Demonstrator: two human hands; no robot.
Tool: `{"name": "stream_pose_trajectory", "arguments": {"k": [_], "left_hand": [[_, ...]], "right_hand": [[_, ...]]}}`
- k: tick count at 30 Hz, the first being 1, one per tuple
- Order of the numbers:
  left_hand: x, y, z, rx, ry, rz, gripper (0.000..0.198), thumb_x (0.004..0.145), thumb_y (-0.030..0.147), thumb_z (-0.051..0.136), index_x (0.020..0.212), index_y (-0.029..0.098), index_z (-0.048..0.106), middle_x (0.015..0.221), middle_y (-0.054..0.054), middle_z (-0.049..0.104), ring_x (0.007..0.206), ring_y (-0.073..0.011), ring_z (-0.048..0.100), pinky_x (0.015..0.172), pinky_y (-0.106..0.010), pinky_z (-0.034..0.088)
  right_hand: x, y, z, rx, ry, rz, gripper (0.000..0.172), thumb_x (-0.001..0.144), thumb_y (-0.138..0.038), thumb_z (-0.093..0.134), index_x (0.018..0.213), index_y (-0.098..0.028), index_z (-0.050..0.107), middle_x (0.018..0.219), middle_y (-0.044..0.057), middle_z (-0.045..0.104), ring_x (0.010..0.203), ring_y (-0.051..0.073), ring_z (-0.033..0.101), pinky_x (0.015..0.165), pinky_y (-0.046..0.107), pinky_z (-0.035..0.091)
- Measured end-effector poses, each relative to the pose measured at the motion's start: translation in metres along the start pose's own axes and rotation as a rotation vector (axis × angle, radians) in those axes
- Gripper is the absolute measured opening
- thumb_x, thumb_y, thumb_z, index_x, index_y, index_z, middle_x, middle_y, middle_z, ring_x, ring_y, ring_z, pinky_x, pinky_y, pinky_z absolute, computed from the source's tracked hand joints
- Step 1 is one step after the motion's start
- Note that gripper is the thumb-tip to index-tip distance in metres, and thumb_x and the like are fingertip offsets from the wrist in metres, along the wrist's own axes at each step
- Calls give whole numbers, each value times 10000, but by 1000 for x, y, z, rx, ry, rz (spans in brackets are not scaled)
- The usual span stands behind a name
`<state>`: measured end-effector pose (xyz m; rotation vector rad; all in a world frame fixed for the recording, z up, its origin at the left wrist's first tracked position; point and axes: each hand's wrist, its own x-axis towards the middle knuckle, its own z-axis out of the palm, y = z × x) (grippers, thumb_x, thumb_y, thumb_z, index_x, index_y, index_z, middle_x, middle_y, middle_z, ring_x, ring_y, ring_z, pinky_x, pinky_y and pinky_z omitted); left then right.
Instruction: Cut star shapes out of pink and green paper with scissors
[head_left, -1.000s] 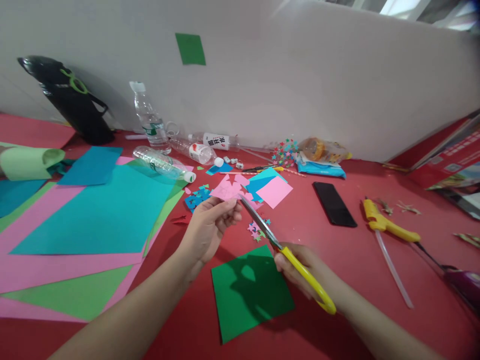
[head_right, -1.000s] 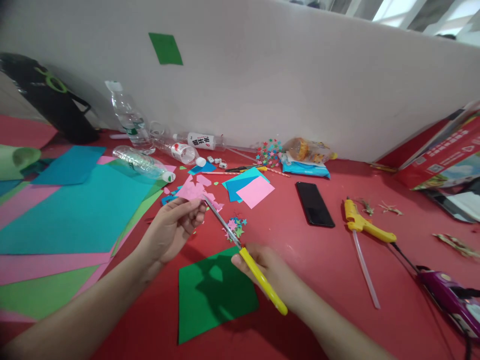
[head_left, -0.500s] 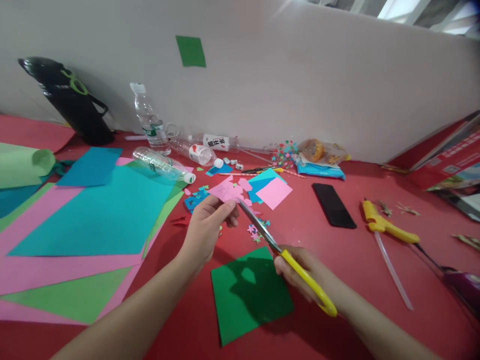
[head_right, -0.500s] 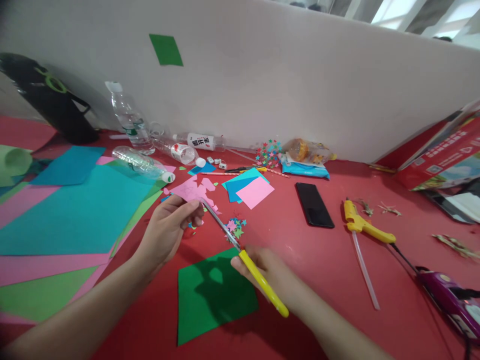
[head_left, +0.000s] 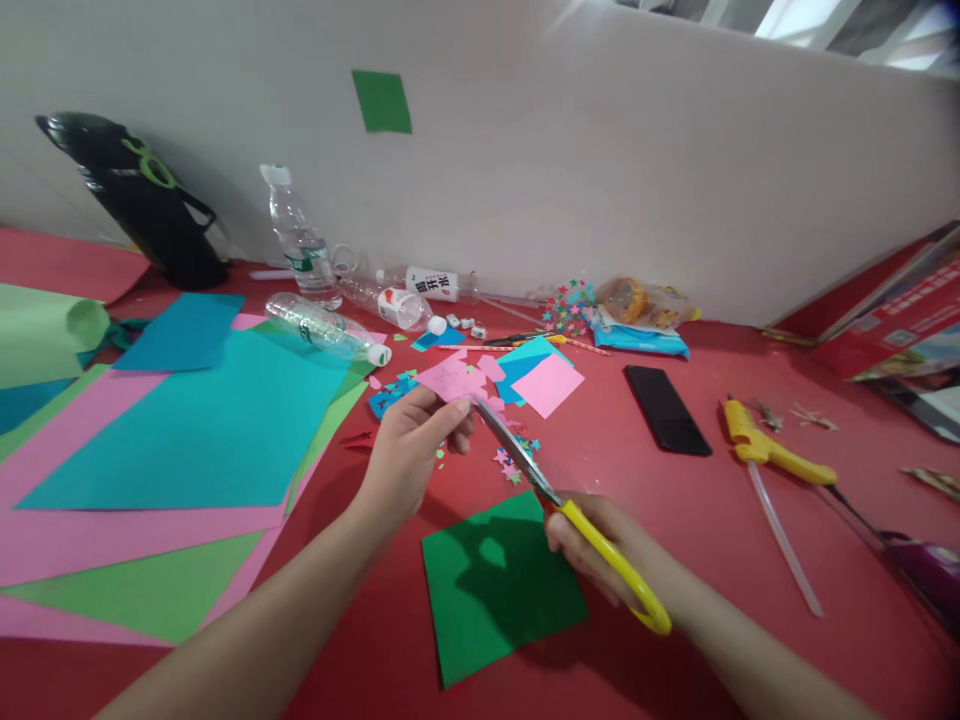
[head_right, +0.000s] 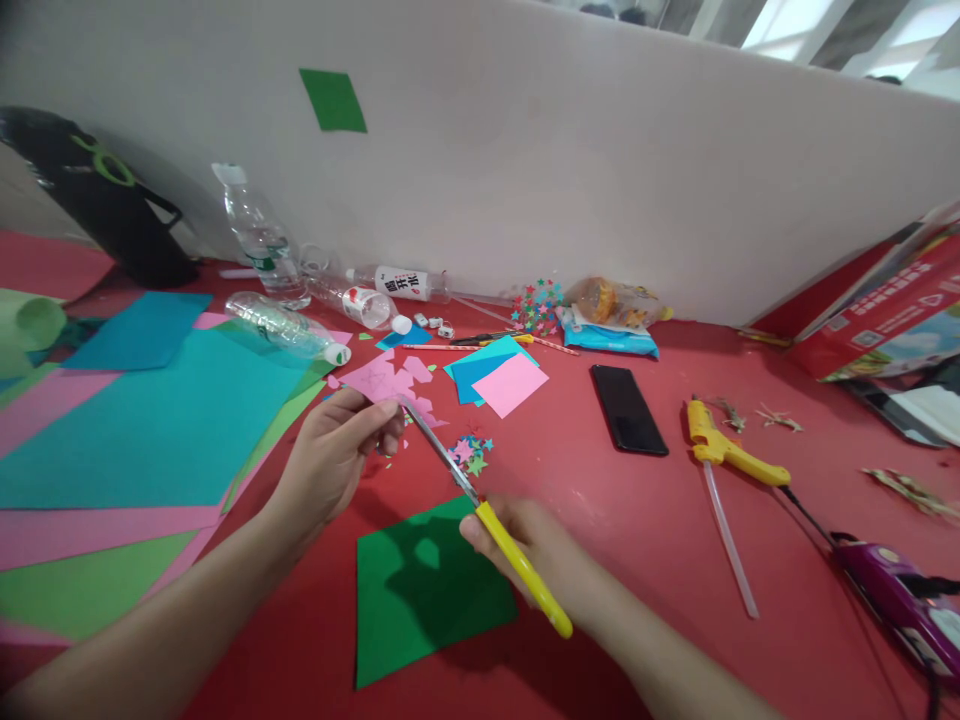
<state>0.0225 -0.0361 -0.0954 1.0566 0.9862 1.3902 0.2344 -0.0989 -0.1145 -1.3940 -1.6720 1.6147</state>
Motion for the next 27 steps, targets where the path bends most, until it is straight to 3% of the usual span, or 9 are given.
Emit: {"name": "stream_pose_trajectory", "arguments": {"k": [4, 10, 19, 27], "left_hand": [[-1, 0, 1, -26, -13, -21, 155, 786, 237, 694, 651, 173, 653, 598, 17, 646, 478, -85, 552, 486, -217, 425], [-1, 0, -1, -25, -18, -27, 153, 792, 234, 692, 656, 171, 660, 593, 19, 641, 475, -80, 551, 489, -210, 427], [0, 0, -1, -12, 6, -49, 141, 768, 251, 695, 658, 169, 659, 585, 11, 644, 466, -88, 544, 486, -221, 427], [3, 2, -2, -37, -23, -54, 143, 762, 248, 697, 644, 172, 669, 585, 6, 652, 496, -103, 565, 508, -232, 443]], "right_hand": [[1, -1, 1, 37, -50, 8, 490, 856, -663, 518, 656, -240, 373, 453, -101, 304, 344, 63, 267, 354, 224, 160], [0, -1, 1, 37, -2, 21, 576, 804, -773, 507, 642, -252, 324, 449, -110, 289, 351, 58, 246, 362, 234, 152], [4, 6, 1, 45, 25, 2, 592, 802, -782, 521, 644, -242, 340, 479, -103, 282, 396, 59, 224, 389, 232, 135], [3, 6, -4, 27, 9, 97, 460, 831, -648, 546, 683, -226, 439, 439, -118, 297, 320, 51, 252, 301, 179, 169]]}}
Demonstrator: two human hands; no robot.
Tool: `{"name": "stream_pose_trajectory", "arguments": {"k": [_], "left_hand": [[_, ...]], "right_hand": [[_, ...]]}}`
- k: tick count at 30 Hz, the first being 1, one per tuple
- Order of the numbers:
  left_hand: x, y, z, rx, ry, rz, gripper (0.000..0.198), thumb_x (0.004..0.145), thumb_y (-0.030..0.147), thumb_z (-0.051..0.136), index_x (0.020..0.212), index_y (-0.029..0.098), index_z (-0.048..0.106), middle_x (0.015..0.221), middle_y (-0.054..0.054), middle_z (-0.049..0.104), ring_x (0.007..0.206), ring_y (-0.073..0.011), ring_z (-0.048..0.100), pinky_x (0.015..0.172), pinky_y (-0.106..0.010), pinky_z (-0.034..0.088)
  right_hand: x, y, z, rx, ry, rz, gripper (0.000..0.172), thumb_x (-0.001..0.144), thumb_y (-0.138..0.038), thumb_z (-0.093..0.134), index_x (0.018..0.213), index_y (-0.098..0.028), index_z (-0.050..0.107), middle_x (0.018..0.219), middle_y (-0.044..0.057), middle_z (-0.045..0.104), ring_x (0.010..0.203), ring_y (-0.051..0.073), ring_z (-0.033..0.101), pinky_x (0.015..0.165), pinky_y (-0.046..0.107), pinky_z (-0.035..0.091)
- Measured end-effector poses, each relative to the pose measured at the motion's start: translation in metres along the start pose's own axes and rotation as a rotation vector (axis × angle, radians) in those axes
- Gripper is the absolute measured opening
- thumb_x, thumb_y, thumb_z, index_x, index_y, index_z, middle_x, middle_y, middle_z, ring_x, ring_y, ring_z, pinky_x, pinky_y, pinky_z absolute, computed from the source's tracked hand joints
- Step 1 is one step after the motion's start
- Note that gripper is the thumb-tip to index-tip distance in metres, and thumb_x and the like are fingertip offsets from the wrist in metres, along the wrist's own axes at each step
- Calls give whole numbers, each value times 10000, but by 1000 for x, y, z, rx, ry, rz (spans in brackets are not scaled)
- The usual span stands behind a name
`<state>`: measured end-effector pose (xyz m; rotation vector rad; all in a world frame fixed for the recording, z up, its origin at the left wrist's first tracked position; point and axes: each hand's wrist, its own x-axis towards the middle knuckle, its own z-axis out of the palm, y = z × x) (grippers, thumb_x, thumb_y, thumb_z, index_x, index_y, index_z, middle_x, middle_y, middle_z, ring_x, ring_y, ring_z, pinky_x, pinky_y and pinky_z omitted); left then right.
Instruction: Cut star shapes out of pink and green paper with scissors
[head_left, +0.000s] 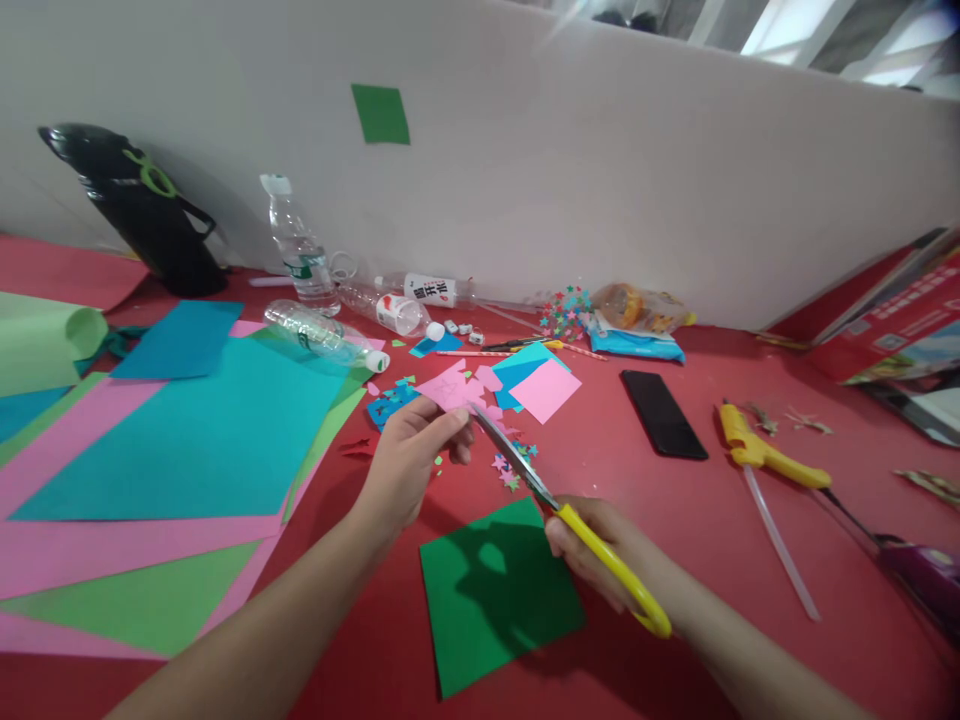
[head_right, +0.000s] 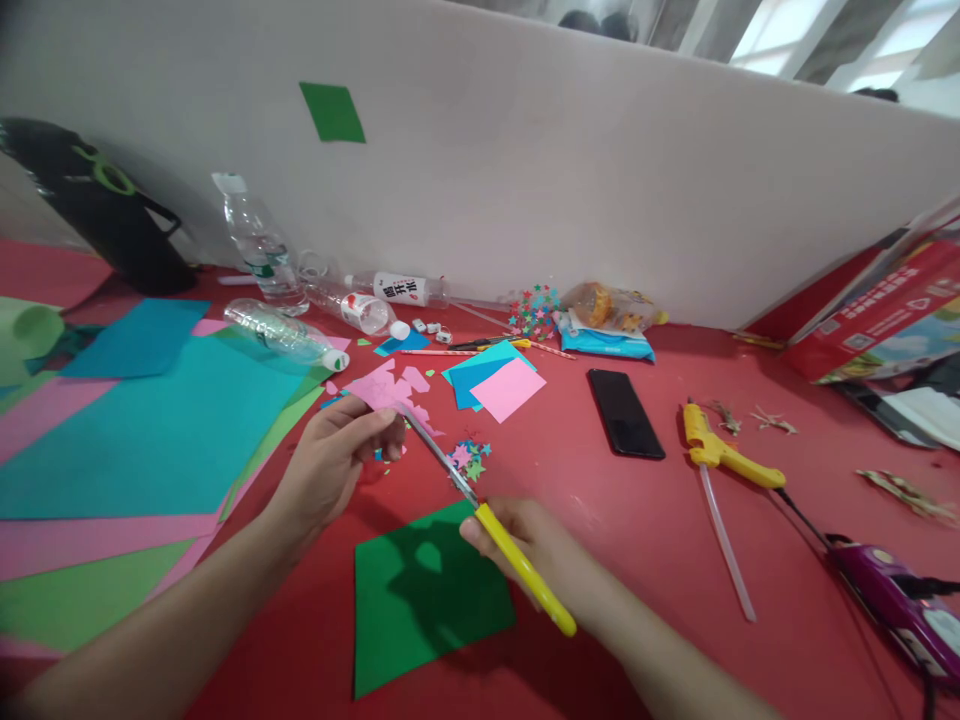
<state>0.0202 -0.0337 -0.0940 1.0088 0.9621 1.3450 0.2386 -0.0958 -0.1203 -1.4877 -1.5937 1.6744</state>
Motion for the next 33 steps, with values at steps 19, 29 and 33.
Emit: {"name": "stream_pose_trajectory", "arguments": {"k": [19, 29, 33], "left_hand": [[0, 1, -2, -98, 76, 0, 93, 700, 201, 742, 638, 155, 690, 524, 5, 648, 470, -85, 549, 491, -201, 433], [1, -4, -4, -132, 71, -5, 88, 706, 198, 740, 658, 150, 685, 550, 2, 654, 492, -86, 560, 509, -200, 444], [-4, -5, 1, -167, 29, -29, 62, 725, 193, 731, 697, 154, 692, 586, -5, 668, 525, -97, 578, 532, -208, 460]], "right_hand": [[-6, -11, -5, -12, -42, -18, 467, 807, -666, 526, 696, -215, 469, 435, -110, 340, 306, 47, 277, 309, 166, 193], [-2, -8, -2, 45, -50, -10, 425, 784, -631, 509, 681, -222, 461, 392, -121, 292, 296, 47, 241, 300, 162, 194], [-3, -10, -1, 34, -59, 1, 519, 766, -729, 492, 701, -215, 485, 375, -121, 321, 273, 53, 300, 305, 168, 217]]}}
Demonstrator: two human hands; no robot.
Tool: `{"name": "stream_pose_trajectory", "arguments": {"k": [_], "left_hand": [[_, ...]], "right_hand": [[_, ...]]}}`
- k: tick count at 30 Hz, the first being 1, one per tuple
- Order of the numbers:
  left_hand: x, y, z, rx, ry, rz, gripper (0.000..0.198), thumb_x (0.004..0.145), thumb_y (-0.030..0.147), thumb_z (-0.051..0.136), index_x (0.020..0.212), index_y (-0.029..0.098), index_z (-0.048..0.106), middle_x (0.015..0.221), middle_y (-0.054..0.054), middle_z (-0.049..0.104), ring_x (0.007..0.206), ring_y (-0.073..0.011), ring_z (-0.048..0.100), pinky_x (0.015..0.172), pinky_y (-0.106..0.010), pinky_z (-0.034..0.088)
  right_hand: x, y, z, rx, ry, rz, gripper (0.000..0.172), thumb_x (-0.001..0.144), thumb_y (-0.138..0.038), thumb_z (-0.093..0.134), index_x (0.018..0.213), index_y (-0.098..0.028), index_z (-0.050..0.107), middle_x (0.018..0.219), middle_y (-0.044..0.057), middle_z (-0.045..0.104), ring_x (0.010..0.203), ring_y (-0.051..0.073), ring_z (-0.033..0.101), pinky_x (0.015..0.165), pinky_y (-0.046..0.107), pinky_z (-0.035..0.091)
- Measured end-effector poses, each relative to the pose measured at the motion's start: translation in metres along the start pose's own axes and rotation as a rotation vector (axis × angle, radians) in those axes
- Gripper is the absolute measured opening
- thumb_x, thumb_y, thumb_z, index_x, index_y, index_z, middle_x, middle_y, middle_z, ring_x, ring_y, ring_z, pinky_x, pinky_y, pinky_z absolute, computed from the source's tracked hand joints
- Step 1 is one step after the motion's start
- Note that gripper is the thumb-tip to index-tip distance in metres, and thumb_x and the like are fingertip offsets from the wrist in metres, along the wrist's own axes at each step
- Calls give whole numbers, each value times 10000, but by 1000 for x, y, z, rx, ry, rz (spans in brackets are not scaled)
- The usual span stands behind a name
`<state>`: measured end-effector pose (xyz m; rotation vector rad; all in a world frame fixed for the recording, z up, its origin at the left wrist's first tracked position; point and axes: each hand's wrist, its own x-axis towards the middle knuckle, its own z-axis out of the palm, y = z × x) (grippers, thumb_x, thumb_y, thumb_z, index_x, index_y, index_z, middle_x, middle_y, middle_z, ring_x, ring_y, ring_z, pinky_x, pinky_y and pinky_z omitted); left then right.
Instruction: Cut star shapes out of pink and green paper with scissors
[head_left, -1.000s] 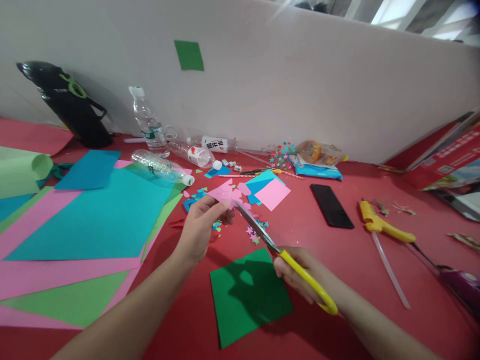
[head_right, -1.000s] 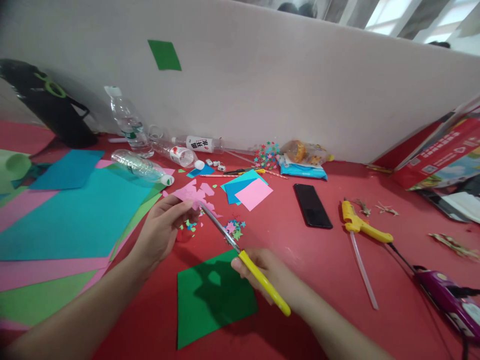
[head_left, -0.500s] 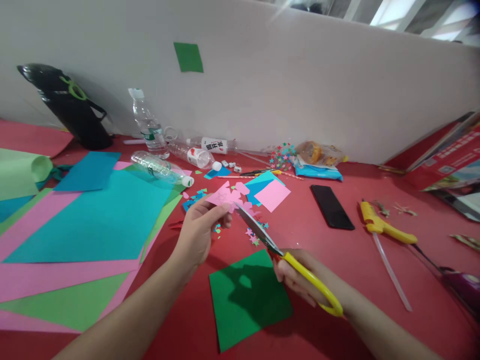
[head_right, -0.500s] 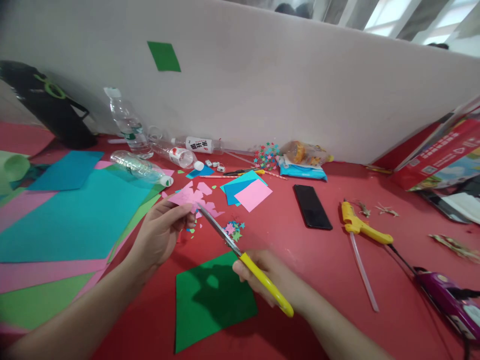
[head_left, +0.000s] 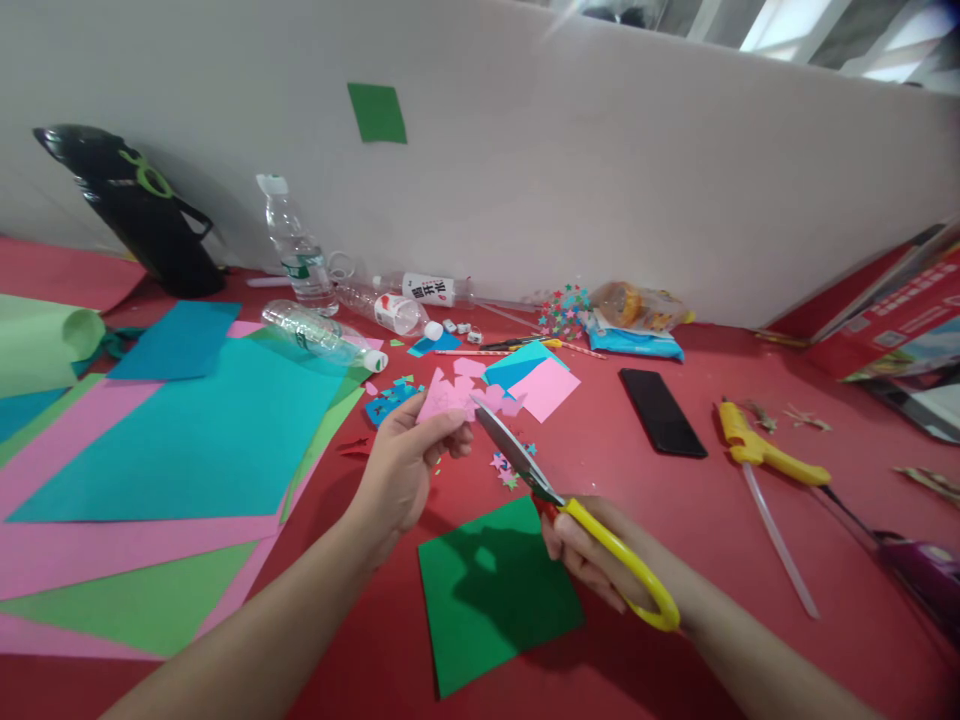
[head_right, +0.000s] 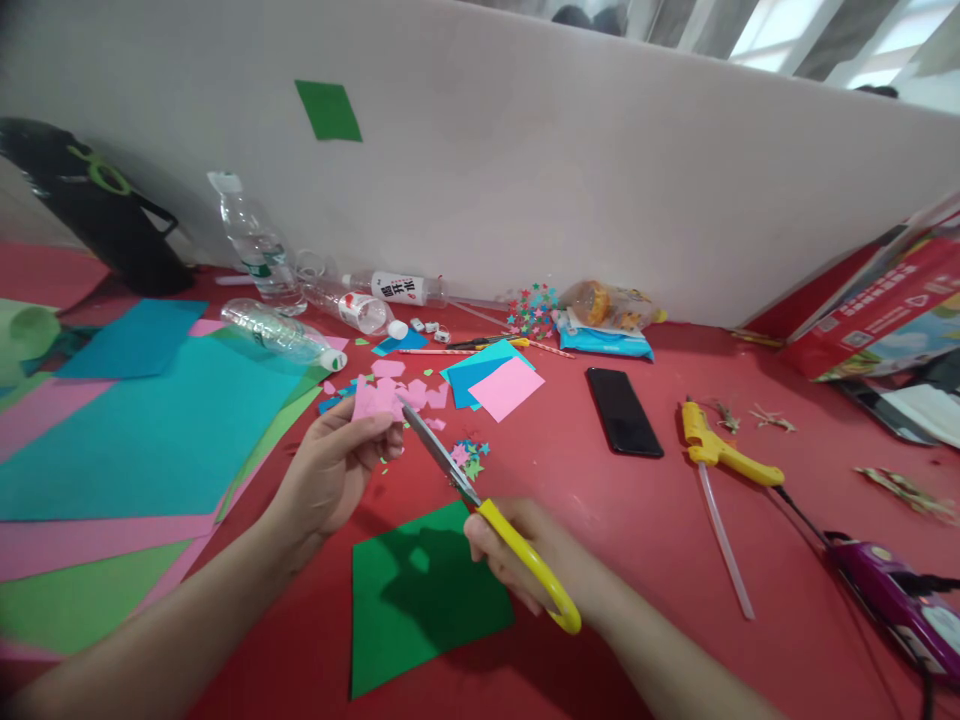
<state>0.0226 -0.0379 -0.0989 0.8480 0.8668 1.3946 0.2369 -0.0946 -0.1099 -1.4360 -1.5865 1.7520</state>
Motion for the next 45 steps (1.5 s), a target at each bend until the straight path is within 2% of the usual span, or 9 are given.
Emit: {"name": "stream_pose_trajectory", "arguments": {"k": [3, 6, 13, 19, 22, 25, 31, 37, 45], "left_hand": [[-4, -2, 4, 14, -30, 24, 81, 773, 199, 704, 703, 160, 693, 600, 1, 659, 542, -90, 573, 538, -200, 455], [-7, -4, 6, 28, -30, 57, 85, 793, 199, 699, 714, 169, 692, 605, 12, 647, 556, -88, 564, 546, -200, 452], [-8, -7, 9, 33, -21, 31, 110, 806, 214, 690, 704, 178, 673, 603, 19, 640, 555, -86, 549, 548, -202, 435], [-8, -5, 10, 47, -22, 47, 119, 791, 217, 700, 684, 178, 665, 597, 21, 633, 552, -88, 543, 544, -206, 431], [-8, -4, 9, 66, -24, 59, 128, 797, 216, 688, 678, 177, 662, 592, 20, 630, 549, -90, 540, 547, -211, 432], [-7, -4, 7, 94, -36, 67, 130, 801, 213, 684, 679, 177, 658, 596, 21, 631, 551, -90, 540, 553, -214, 435], [-7, -4, 7, 115, -61, 58, 111, 780, 220, 703, 686, 179, 659, 601, 20, 627, 549, -98, 543, 554, -226, 443], [-6, -4, 7, 139, -51, 60, 119, 768, 233, 706, 675, 183, 651, 589, 19, 620, 541, -105, 535, 550, -240, 440], [-3, -2, 5, 135, -46, 52, 121, 760, 210, 700, 654, 177, 650, 570, 22, 622, 523, -92, 530, 534, -221, 428]], "right_hand": [[-1, 0, 2, 19, 10, -10, 540, 779, -747, 494, 715, -211, 497, 379, -126, 328, 271, 51, 302, 313, 168, 228], [-1, 4, 5, 52, 27, 12, 490, 826, -693, 514, 728, -213, 503, 384, -130, 323, 278, 59, 311, 318, 173, 251], [2, 12, 14, 75, 56, 31, 493, 848, -700, 498, 760, -215, 517, 411, -129, 313, 280, 67, 307, 308, 185, 241], [1, 5, 17, 62, 135, 4, 527, 778, -733, 542, 659, -227, 455, 410, -128, 284, 300, 50, 250, 315, 192, 180], [1, 5, 15, 73, 109, -32, 535, 752, -741, 547, 631, -236, 416, 412, -127, 266, 305, 48, 230, 317, 203, 146], [2, 7, 12, 51, 58, -78, 523, 794, -699, 552, 621, -241, 368, 432, -122, 256, 328, 51, 229, 336, 214, 137], [2, 5, 8, 20, 76, -134, 555, 830, -677, 547, 595, -240, 299, 496, -92, 248, 412, 67, 241, 393, 228, 146], [3, 9, 8, 42, 104, -78, 577, 769, -780, 546, 639, -246, 370, 462, -103, 264, 375, 66, 240, 353, 226, 130], [-1, 5, 6, 11, 119, -44, 569, 783, -770, 553, 655, -241, 389, 458, -116, 276, 312, 47, 241, 278, 193, 184]]}}
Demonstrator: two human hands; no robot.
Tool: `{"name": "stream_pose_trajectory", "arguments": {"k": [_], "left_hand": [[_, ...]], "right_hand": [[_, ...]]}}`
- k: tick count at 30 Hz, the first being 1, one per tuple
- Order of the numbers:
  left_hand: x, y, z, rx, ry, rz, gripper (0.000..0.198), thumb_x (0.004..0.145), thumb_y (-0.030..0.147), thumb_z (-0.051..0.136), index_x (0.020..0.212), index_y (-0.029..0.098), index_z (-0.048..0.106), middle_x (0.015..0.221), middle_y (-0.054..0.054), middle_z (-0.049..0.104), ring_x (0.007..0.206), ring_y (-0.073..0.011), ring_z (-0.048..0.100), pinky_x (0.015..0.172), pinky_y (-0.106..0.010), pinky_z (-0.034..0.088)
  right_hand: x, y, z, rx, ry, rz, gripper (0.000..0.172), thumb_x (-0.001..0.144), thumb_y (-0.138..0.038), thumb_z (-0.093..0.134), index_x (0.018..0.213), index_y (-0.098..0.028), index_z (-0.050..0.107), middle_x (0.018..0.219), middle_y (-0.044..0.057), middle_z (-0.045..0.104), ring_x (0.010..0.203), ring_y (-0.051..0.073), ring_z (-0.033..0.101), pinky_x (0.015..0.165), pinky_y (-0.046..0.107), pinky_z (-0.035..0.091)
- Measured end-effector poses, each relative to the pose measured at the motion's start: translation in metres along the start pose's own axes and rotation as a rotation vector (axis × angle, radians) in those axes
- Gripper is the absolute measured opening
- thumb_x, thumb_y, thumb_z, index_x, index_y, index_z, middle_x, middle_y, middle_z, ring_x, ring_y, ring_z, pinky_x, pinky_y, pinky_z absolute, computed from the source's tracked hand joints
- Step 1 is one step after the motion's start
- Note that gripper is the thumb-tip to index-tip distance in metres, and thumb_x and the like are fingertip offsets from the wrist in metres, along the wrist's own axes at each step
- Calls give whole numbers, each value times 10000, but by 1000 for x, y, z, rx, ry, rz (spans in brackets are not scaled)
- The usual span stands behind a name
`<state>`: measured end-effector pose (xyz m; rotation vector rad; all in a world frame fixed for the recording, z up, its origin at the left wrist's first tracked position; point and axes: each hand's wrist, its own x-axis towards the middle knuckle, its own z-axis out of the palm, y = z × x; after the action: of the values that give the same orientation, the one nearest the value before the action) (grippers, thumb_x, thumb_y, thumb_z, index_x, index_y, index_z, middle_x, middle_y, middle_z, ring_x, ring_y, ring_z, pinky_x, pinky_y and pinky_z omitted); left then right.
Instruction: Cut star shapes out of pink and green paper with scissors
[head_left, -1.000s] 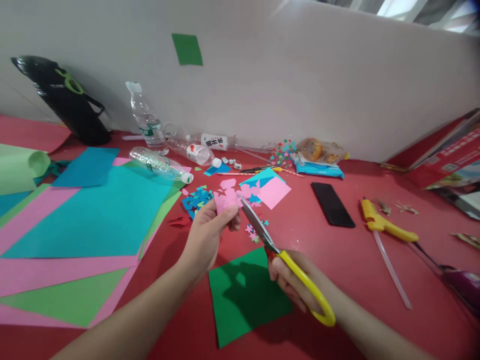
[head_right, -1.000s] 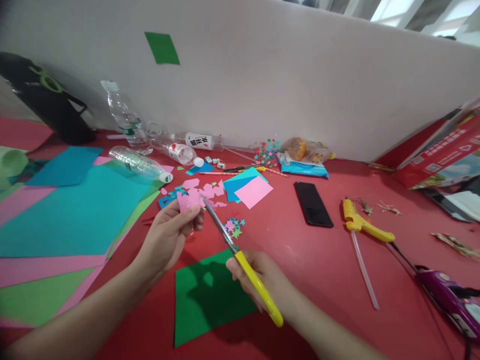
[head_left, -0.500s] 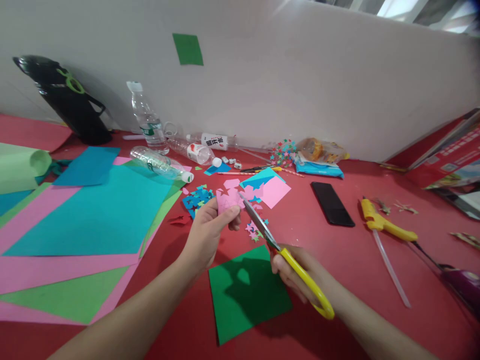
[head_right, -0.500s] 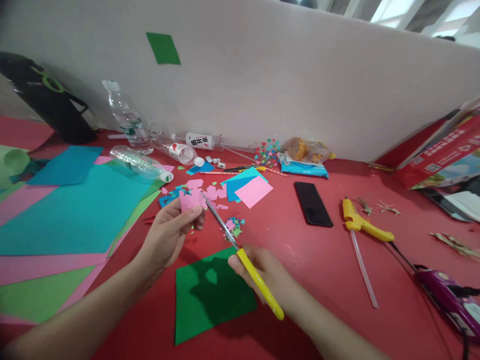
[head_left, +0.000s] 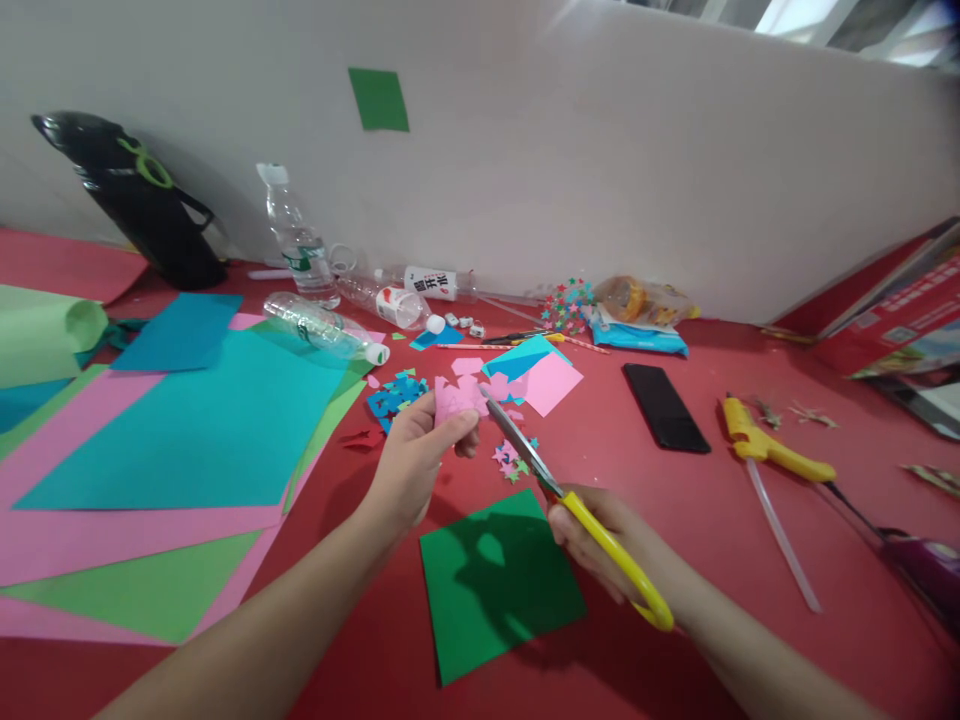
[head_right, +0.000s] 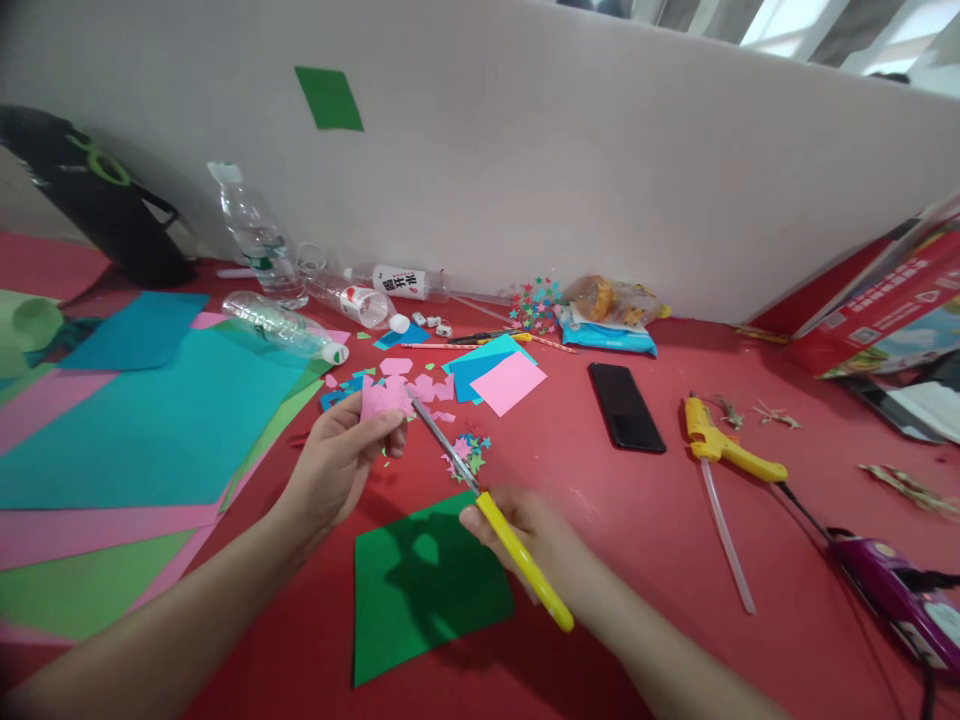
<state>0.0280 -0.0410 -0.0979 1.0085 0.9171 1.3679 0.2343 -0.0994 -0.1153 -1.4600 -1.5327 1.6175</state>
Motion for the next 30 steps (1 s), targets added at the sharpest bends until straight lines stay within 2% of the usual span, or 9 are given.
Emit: {"name": "stream_pose_trajectory", "arguments": {"k": [7, 10, 14, 18, 24, 30], "left_hand": [[3, 0, -3, -175, 65, -124, 146, 686, 201, 717, 585, 157, 623, 512, 15, 591, 471, -81, 502, 473, -203, 393], [5, -3, -5, -210, 91, -153, 148, 711, 237, 724, 622, 155, 639, 551, 4, 618, 512, -91, 538, 497, -203, 423], [3, -4, -2, -139, -3, -173, 185, 767, 297, 725, 679, 141, 680, 648, -52, 696, 575, -133, 617, 578, -254, 489], [2, 1, 1, -115, 12, -120, 139, 756, 284, 739, 722, 163, 681, 651, -27, 699, 562, -132, 619, 578, -261, 492], [4, 3, -3, -113, 65, -59, 138, 764, 240, 705, 681, 173, 617, 622, -4, 678, 562, -115, 599, 567, -236, 466], [4, 6, -4, -70, 47, -37, 169, 758, 207, 674, 618, 180, 585, 594, 11, 634, 537, -103, 549, 552, -236, 430]], "right_hand": [[3, 4, -1, -29, -32, -3, 583, 788, -797, 500, 660, -235, 410, 424, -122, 267, 290, 45, 231, 270, 179, 183], [3, 5, -1, -33, -38, 15, 587, 785, -808, 485, 671, -238, 407, 412, -125, 282, 282, 46, 235, 271, 177, 199], [4, 6, 1, -59, -36, 10, 566, 808, -786, 484, 671, -244, 391, 423, -115, 297, 297, 63, 271, 292, 198, 201], [4, 7, 1, -88, -23, -36, 517, 864, -708, 503, 671, -243, 386, 433, -100, 322, 329, 76, 311, 339, 225, 188], [3, 9, 0, -92, -10, -10, 470, 880, -643, 533, 684, -233, 413, 473, -97, 323, 334, 72, 319, 332, 218, 193], [-1, -4, -2, -121, -26, 8, 497, 839, -675, 563, 675, -232, 409, 487, -101, 320, 350, 59, 296, 343, 207, 189]]}}
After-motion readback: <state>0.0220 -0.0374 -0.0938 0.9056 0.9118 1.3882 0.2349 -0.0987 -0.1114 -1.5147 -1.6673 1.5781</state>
